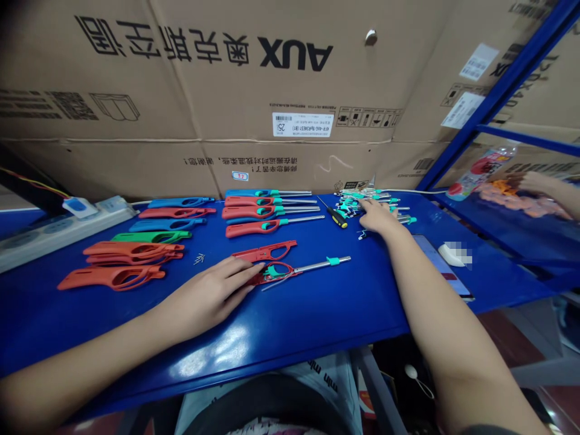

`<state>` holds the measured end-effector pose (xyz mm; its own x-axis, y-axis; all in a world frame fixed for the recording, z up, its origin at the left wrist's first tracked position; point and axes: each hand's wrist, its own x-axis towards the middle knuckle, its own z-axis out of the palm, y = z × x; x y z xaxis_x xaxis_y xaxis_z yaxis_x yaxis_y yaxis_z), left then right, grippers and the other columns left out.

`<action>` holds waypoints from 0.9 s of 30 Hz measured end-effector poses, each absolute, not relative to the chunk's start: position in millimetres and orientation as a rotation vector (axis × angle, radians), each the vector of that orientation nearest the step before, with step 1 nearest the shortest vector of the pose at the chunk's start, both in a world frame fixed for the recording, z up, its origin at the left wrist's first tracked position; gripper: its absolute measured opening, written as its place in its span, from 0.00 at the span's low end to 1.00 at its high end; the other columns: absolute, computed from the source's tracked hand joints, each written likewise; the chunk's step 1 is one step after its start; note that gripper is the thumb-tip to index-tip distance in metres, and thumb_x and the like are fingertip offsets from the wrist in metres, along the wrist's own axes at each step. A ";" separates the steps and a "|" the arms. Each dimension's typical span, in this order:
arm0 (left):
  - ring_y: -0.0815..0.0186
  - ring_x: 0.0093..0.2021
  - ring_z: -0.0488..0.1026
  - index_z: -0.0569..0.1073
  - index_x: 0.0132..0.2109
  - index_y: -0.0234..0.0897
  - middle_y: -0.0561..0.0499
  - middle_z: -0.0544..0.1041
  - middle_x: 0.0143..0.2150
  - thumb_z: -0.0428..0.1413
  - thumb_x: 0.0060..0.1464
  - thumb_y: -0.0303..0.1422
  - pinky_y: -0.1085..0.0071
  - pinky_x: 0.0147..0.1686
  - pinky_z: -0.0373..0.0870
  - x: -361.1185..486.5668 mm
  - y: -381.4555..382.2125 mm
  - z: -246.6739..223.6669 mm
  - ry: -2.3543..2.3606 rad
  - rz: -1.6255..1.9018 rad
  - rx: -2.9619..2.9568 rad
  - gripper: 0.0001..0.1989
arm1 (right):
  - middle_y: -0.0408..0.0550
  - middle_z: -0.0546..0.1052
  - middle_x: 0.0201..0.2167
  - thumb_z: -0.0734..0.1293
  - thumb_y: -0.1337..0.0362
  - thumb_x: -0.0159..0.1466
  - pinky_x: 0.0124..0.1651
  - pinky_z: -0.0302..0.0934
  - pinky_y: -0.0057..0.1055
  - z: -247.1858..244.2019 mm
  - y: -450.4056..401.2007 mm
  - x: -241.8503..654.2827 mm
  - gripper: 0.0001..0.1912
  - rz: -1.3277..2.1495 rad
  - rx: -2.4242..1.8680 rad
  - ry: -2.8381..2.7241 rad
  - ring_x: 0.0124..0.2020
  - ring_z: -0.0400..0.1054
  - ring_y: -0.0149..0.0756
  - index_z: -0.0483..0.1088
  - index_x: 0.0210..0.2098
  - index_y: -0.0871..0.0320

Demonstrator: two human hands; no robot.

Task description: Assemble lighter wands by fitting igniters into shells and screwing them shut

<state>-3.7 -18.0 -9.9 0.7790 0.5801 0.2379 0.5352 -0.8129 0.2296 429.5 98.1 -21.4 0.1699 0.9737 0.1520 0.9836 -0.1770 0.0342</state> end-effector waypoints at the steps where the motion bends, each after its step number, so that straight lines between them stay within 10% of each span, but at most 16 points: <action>1: 0.55 0.54 0.75 0.69 0.64 0.33 0.40 0.75 0.56 0.48 0.70 0.29 0.55 0.53 0.77 -3.6 -17.9 -9.6 0.889 0.450 2.822 0.19 | 0.59 0.70 0.63 0.64 0.66 0.53 0.53 0.63 0.67 -19.9 98.3 430.4 0.35 -0.198 -2.362 -1.945 0.57 0.66 0.68 0.71 0.62 0.51; 11: 0.55 0.55 0.75 0.68 0.64 0.35 0.39 0.75 0.57 0.48 0.69 0.28 0.54 0.54 0.77 -5.3 -17.6 -12.4 0.889 0.475 2.847 0.19 | 0.56 0.66 0.67 0.61 0.69 0.56 0.59 0.63 0.60 -8.5 96.9 428.8 0.36 -0.122 -2.387 -1.730 0.63 0.63 0.62 0.68 0.65 0.56; 19: 0.55 0.55 0.75 0.68 0.65 0.35 0.38 0.75 0.57 0.48 0.69 0.27 0.55 0.53 0.78 -5.5 -17.8 -12.0 0.870 0.487 2.852 0.20 | 0.52 0.67 0.67 0.61 0.70 0.55 0.65 0.46 0.74 -16.1 93.8 422.8 0.37 -0.061 -2.324 -1.862 0.66 0.59 0.64 0.67 0.66 0.52; 27: 0.56 0.54 0.76 0.69 0.64 0.35 0.40 0.77 0.55 0.48 0.69 0.26 0.57 0.53 0.78 -1.0 -18.1 -7.1 0.871 0.469 2.832 0.19 | 0.58 0.72 0.60 0.55 0.62 0.66 0.60 0.61 0.49 -5.0 114.0 407.8 0.25 -0.239 -2.201 -1.882 0.60 0.64 0.53 0.72 0.58 0.58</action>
<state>-1.0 -18.1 -7.1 0.7835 0.5677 0.2527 0.5234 -0.8221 0.2242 407.8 114.0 -5.0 0.1592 0.9485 0.2738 0.9868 -0.1450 -0.0716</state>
